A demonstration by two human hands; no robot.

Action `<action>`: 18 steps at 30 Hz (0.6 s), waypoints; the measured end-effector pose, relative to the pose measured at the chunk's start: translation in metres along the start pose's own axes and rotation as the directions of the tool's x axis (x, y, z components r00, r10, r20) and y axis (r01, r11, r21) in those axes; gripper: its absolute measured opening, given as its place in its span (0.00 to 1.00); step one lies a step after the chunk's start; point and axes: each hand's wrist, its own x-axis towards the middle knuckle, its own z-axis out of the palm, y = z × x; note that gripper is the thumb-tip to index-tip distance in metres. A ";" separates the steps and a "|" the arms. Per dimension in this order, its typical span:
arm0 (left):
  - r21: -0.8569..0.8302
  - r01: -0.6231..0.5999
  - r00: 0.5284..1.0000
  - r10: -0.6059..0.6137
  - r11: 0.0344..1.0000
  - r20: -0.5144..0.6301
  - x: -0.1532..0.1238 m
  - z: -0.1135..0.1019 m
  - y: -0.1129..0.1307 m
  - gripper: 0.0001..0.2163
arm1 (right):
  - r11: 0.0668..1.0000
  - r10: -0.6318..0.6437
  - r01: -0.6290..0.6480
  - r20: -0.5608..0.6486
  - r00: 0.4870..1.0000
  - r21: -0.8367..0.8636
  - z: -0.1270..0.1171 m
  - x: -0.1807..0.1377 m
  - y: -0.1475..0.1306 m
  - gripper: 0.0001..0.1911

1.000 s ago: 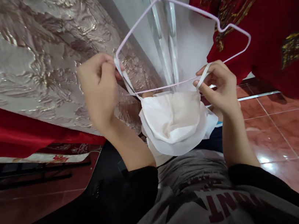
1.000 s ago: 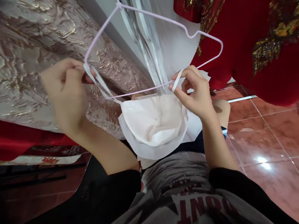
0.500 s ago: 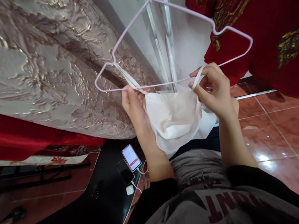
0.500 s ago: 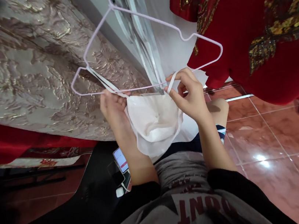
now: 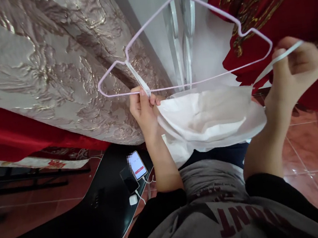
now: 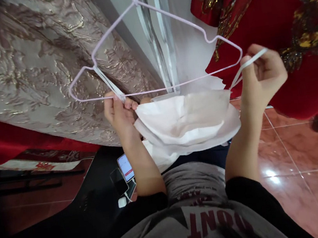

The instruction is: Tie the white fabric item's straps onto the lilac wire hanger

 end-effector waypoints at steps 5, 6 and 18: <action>0.016 0.051 0.998 -0.050 0.999 -0.041 0.001 0.002 0.004 0.11 | 0.997 0.079 -0.068 0.349 0.934 -0.044 0.026 0.038 -0.046 0.14; 0.036 0.073 0.996 -0.071 0.997 -0.052 0.001 0.002 0.005 0.12 | 0.997 0.075 -0.057 0.401 0.913 -0.056 0.032 0.042 -0.054 0.14; 0.137 0.162 0.986 -0.156 0.977 -0.052 -0.001 -0.009 0.014 0.19 | 0.999 -0.003 -0.018 0.530 0.848 0.036 0.055 -0.037 -0.084 0.14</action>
